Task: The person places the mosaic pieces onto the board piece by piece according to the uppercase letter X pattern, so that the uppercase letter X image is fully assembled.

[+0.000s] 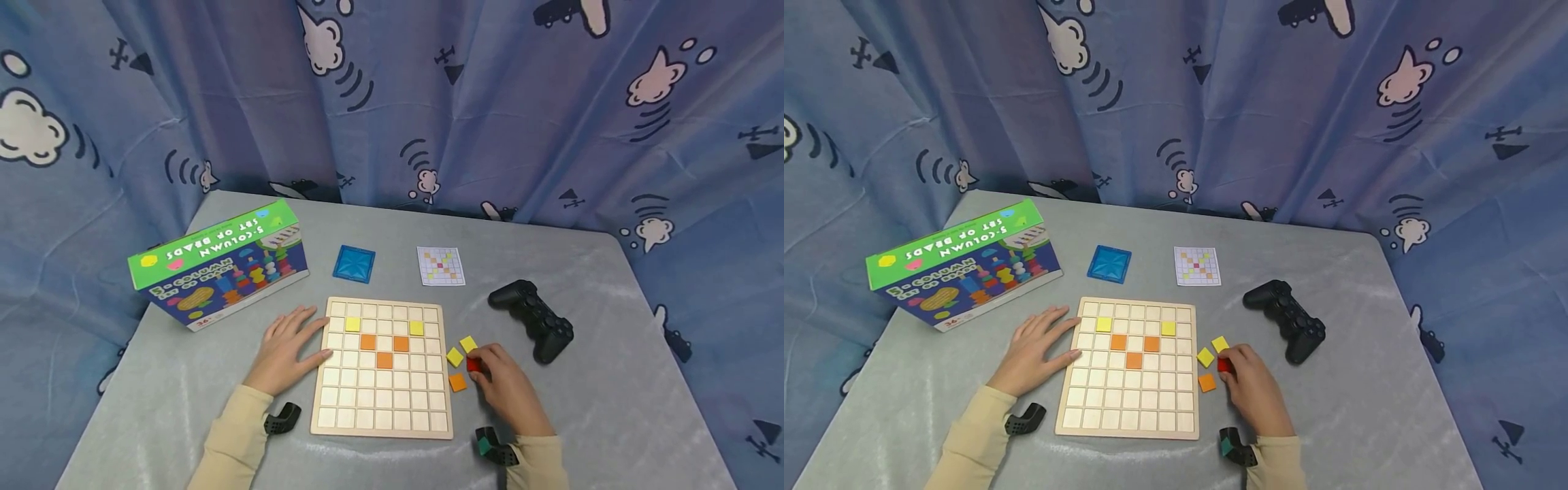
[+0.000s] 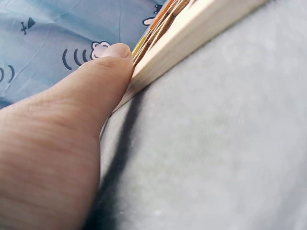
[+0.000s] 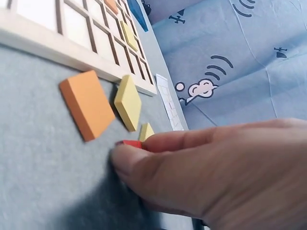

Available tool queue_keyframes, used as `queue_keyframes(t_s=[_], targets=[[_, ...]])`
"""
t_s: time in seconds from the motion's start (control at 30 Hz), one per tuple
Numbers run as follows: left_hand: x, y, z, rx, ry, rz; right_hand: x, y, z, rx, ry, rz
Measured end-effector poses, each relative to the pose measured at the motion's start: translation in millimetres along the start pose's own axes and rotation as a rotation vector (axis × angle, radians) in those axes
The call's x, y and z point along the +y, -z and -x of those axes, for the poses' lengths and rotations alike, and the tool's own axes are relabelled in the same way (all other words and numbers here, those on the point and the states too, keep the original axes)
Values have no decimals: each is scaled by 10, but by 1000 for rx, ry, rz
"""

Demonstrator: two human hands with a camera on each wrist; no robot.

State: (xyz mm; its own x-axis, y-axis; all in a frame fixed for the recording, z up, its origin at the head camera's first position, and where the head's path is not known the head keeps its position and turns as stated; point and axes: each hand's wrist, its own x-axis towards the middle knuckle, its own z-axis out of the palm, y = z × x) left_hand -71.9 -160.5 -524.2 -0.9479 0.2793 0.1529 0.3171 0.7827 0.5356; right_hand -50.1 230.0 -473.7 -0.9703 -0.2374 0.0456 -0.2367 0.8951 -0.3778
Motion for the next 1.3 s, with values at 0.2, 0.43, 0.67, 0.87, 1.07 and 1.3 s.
queue_keyframes(t_s=[0.2,0.43,0.67,0.87,1.07,1.3], targets=[[2,-9,-2,3,0,-4,20,36,8,-25,-32,11],[14,0,-11,5,-4,-1,25,50,5,-29,-31,26],[21,8,-12,5,0,1,-57,131,-17,-11,8,22],[18,8,-9,-4,0,-1,-294,148,-49,25,105,39],[16,11,-5,7,-5,7,-608,38,-109,47,300,7],[-6,-12,5,5,-10,2,-945,-187,-153,18,466,3]])
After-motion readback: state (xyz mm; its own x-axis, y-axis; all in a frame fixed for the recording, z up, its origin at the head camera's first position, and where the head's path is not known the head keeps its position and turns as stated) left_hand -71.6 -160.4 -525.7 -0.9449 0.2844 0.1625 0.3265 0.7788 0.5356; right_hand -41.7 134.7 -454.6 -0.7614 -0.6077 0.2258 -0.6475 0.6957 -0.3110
